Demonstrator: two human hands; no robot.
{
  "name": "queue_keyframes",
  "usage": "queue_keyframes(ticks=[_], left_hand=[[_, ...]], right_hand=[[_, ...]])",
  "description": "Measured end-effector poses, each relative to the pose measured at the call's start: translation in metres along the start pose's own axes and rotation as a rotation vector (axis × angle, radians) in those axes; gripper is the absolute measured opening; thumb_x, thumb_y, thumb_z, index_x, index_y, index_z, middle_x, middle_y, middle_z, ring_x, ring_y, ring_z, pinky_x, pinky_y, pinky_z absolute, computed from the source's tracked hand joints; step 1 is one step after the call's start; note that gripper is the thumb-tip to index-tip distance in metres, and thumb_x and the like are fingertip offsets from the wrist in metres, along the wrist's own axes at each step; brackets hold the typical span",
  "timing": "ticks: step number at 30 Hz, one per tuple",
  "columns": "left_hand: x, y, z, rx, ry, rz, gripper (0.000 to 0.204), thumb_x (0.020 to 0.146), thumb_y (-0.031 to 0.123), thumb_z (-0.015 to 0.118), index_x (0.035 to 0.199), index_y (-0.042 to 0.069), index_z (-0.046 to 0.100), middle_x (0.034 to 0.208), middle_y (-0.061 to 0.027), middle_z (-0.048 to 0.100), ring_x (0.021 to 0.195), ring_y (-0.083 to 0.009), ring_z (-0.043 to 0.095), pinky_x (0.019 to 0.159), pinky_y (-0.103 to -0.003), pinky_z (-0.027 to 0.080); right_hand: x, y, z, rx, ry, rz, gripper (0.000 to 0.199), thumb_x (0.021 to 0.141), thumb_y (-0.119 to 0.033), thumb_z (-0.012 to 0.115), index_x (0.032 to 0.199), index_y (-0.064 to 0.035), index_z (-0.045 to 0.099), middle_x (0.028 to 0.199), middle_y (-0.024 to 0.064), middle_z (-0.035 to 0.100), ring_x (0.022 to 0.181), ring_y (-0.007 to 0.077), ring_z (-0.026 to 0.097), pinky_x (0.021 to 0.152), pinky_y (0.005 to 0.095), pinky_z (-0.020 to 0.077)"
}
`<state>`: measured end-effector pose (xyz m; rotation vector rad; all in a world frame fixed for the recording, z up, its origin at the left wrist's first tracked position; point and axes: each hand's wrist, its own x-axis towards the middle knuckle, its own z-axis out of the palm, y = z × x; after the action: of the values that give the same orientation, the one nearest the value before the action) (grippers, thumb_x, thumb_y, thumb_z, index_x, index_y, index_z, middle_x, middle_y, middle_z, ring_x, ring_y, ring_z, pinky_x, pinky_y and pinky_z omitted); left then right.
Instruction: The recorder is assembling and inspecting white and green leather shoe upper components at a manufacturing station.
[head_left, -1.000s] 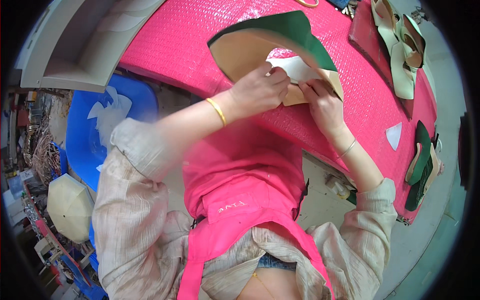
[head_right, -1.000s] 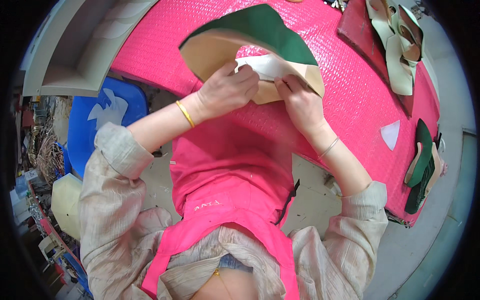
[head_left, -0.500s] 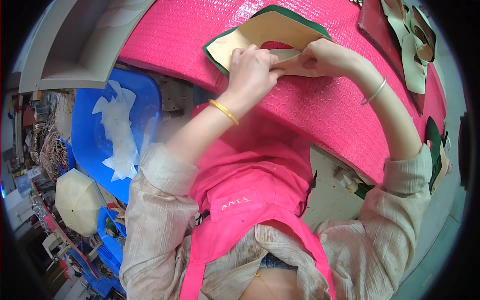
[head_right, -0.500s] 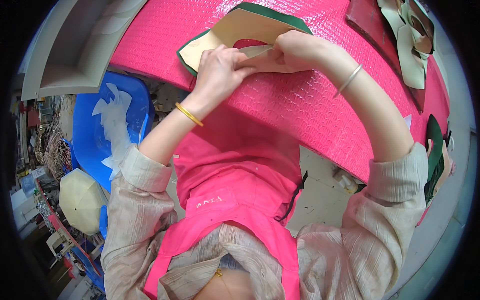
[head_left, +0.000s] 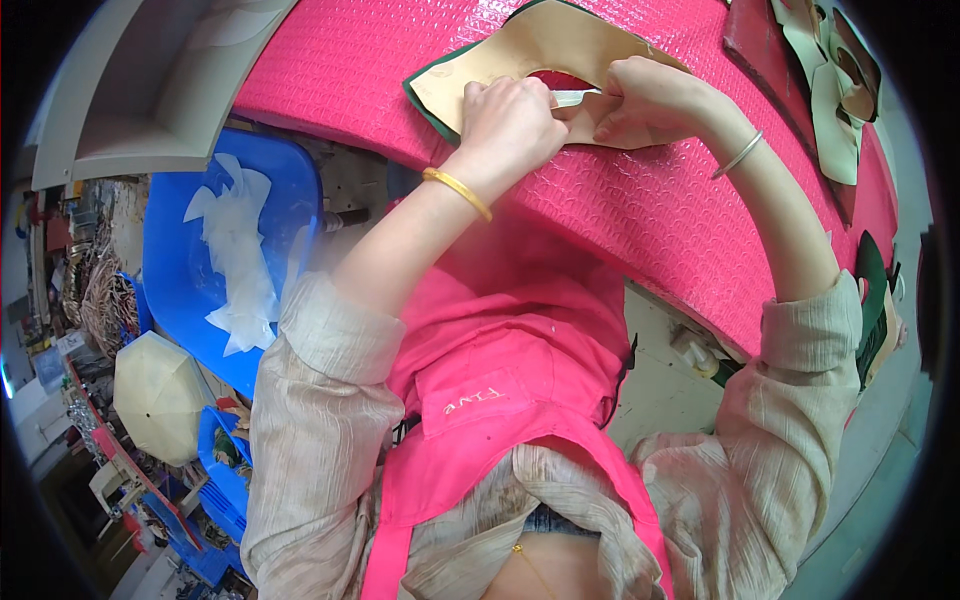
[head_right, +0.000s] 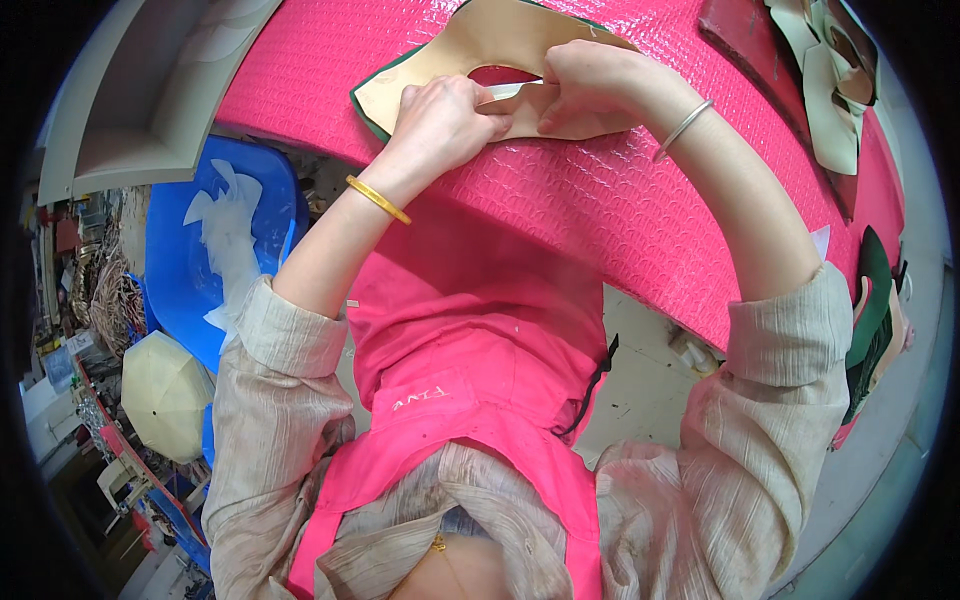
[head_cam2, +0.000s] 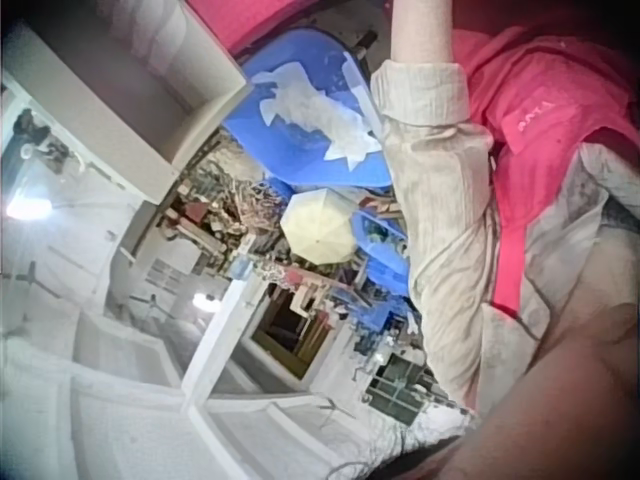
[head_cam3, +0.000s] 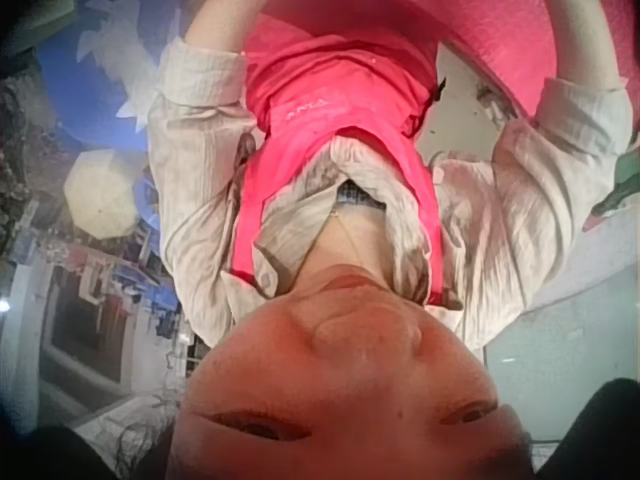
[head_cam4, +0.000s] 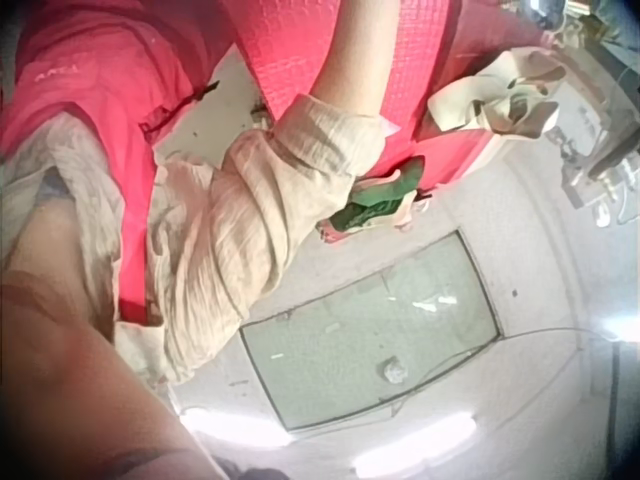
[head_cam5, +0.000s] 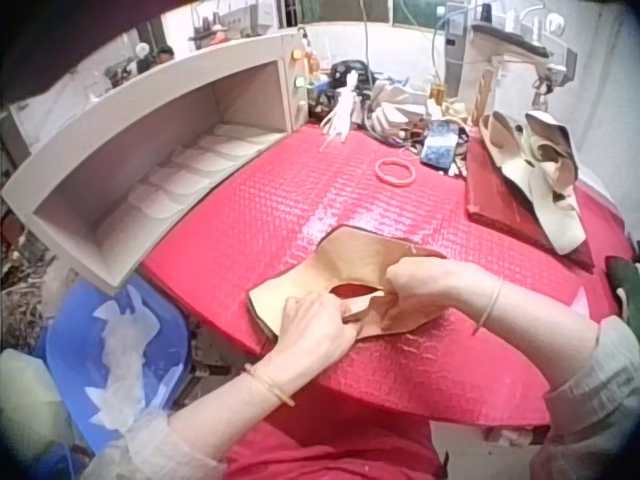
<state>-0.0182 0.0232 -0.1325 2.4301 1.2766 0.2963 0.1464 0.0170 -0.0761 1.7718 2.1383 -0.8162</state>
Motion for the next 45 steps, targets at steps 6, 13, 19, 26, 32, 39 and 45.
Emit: queue_keyframes(ticks=[6,13,19,26,32,39,45], left_hand=[[-0.001,0.005,-0.006,0.045,-0.106,-0.024,0.024,0.071,0.029,0.062,0.08,0.007,0.067,0.069,-0.0116,0.062,0.077,-0.0247,0.059,0.072,-0.036,0.042],[-0.049,0.012,-0.003,0.274,0.468,0.606,0.03,0.071,0.014,0.06,0.098,0.0,0.053,0.096,-0.0118,0.054,0.086,-0.0227,0.052,0.077,-0.034,0.044],[-0.058,0.014,0.026,-0.02,0.368,0.448,0.034,0.071,0.013,0.06,0.1,-0.002,0.054,0.091,-0.0097,0.052,0.085,-0.024,0.051,0.079,-0.033,0.043],[-0.047,0.027,0.039,0.046,0.376,0.503,0.033,0.071,0.016,0.06,0.101,0.002,0.055,0.092,-0.0066,0.05,0.089,-0.0226,0.049,0.081,-0.032,0.042],[-0.041,0.035,0.04,0.027,0.286,0.435,0.033,0.072,0.015,0.06,0.102,0.003,0.056,0.094,-0.0065,0.051,0.09,-0.0221,0.049,0.079,-0.032,0.044],[-0.034,0.049,0.041,-0.042,0.211,0.383,0.031,0.074,0.015,0.058,0.103,0.004,0.057,0.095,-0.0056,0.051,0.093,-0.0211,0.048,0.083,-0.032,0.042],[-0.03,0.053,0.054,-0.16,0.313,0.484,0.03,0.073,0.014,0.057,0.102,0.004,0.057,0.086,-0.0054,0.048,0.086,-0.0207,0.047,0.081,-0.033,0.041]], right_hand=[[0.006,-0.001,0.008,-0.114,0.037,-0.028,0.028,0.064,-0.022,0.068,0.075,0.0027,0.062,0.069,0.0195,0.059,0.067,0.0302,0.059,0.06,0.0371,0.0459],[0.002,-0.013,0.014,-0.246,0.134,-0.015,0.024,0.064,-0.022,0.064,0.063,0.0012,0.06,0.066,0.0196,0.059,0.066,0.0337,0.059,0.061,0.0413,0.0482],[0.002,0.0,0.017,-0.369,0.209,-0.173,0.017,0.066,-0.017,0.058,0.069,-0.0002,0.061,0.068,0.0189,0.06,0.066,0.0343,0.059,0.062,0.0407,0.0484],[0.003,0.015,0.012,-0.3,0.033,-0.185,0.019,0.066,-0.019,0.061,0.071,-0.0008,0.058,0.069,0.0181,0.06,0.067,0.0343,0.059,0.063,0.0412,0.0478],[0.006,0.018,0.012,-0.404,0.023,-0.227,0.021,0.066,-0.02,0.063,0.073,-0.0008,0.056,0.068,0.017,0.06,0.069,0.0341,0.059,0.064,0.0406,0.0477],[0.0,0.024,0.012,-0.473,-0.025,-0.141,0.017,0.064,-0.013,0.064,0.074,-0.0004,0.059,0.074,0.0175,0.061,0.073,0.032,0.06,0.065,0.0388,0.0487],[-0.011,0.037,0.008,-0.379,-0.002,-0.158,0.018,0.064,-0.011,0.064,0.077,-0.0016,0.057,0.074,0.0159,0.061,0.072,0.0325,0.06,0.066,0.0407,0.0482]])
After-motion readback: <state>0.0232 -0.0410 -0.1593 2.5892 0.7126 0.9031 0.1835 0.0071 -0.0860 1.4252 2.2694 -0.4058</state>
